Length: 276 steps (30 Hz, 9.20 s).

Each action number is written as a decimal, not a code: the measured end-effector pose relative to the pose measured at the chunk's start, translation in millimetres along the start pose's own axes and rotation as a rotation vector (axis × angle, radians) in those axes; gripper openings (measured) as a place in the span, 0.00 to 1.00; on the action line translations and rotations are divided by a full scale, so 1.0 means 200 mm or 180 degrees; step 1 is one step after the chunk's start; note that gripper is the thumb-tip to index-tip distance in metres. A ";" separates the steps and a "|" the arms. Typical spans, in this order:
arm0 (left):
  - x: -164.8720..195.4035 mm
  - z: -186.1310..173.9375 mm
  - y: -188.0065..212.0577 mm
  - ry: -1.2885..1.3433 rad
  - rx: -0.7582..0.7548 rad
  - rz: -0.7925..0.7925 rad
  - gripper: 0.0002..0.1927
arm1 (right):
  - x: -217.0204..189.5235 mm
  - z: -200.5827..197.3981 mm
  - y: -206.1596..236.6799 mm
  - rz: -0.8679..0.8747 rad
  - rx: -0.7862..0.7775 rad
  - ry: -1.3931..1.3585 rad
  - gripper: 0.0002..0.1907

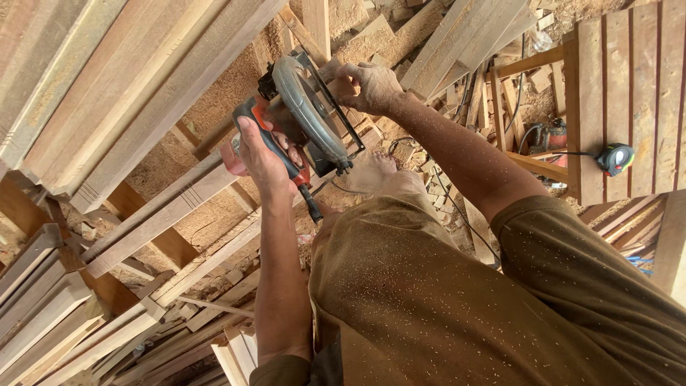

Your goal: The person uses a circular saw to cut wooden planks on a workbench. They repeatedly position planks, cut them, and move the cut pieces aside, working in a cluttered workshop environment.

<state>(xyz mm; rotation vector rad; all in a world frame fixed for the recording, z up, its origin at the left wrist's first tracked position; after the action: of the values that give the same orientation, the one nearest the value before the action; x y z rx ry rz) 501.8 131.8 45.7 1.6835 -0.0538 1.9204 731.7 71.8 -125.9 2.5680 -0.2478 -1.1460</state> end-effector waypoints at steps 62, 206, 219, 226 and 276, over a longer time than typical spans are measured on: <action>0.32 -2.34 1.42 0.0587 0.2085 0.1090 0.26 | -1.70 0.93 -0.70 -0.0236 -0.1145 0.1910 0.64; 0.10 -2.44 0.95 0.0965 0.3283 0.1049 0.31 | -2.24 0.14 -1.90 -0.2404 0.0742 0.2787 0.35; 0.15 -2.44 0.98 0.0668 0.3475 0.1105 0.35 | -1.97 0.01 -1.86 -0.2274 0.0589 0.2736 0.35; 0.00 -2.57 1.00 0.0735 0.3826 0.0931 0.31 | -2.02 0.00 -1.90 -0.2381 0.1187 0.3509 0.38; 0.10 -2.59 1.16 0.1330 0.3405 0.0289 0.39 | -1.89 0.84 -1.08 -0.1238 -0.0892 0.0526 0.13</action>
<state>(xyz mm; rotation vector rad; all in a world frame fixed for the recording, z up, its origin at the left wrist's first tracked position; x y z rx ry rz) -65.6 151.7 36.2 1.7925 1.2695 2.5275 360.9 345.2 -46.4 2.4963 0.4380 -0.9941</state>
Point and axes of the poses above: each hand's wrist, its own y-axis away from the middle knuckle, its own z-axis out of the palm, x = y × z, the point moved 8 cm from there along -y, towards the middle knuckle, and after that the axes turned 15 degrees about -x, right-handed, at the moved point
